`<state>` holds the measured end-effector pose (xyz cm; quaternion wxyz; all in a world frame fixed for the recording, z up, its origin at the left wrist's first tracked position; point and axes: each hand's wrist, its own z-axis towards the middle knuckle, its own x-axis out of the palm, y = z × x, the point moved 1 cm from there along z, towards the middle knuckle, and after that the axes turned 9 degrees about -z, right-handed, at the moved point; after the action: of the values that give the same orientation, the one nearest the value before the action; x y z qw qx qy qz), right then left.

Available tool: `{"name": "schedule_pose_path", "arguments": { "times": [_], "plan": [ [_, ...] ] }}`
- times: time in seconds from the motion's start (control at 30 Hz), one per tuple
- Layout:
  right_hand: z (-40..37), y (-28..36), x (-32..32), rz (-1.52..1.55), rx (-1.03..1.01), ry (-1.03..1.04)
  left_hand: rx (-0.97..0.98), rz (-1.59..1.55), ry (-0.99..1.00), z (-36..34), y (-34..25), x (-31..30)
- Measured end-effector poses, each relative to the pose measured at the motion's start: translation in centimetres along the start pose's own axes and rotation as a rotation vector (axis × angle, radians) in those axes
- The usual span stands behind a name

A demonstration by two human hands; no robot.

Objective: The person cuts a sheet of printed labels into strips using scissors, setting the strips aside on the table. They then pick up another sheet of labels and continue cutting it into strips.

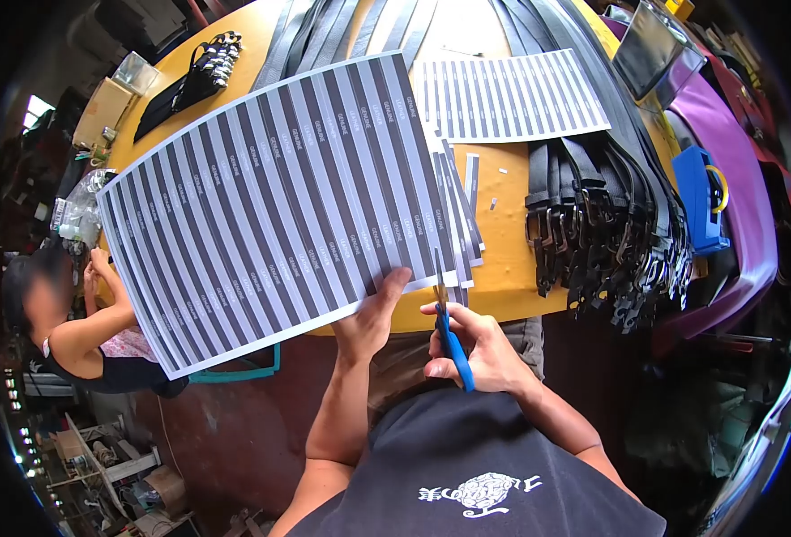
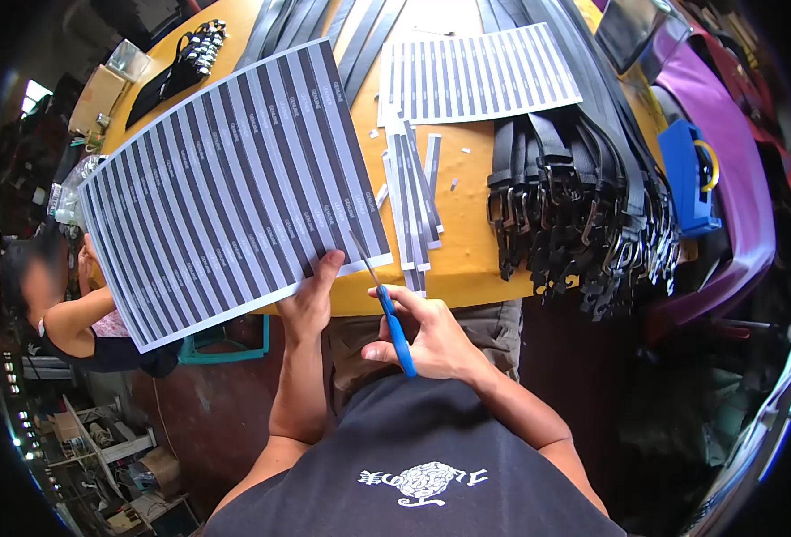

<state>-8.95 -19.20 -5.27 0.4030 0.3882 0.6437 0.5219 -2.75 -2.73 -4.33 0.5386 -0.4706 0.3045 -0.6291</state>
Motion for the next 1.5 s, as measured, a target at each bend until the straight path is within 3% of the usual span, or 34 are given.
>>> {"name": "schedule_pose_path", "arguments": {
  "times": [0.63,1.5],
  "plan": [
    [0.5,0.4,0.2,0.074,-0.037,-0.018,0.135,0.012,-0.004,0.0,-0.7,0.3],
    [0.5,0.0,0.4,0.106,-0.041,-0.099,0.104,0.043,-0.006,-0.1,-1.2,1.0]
  ]
}}
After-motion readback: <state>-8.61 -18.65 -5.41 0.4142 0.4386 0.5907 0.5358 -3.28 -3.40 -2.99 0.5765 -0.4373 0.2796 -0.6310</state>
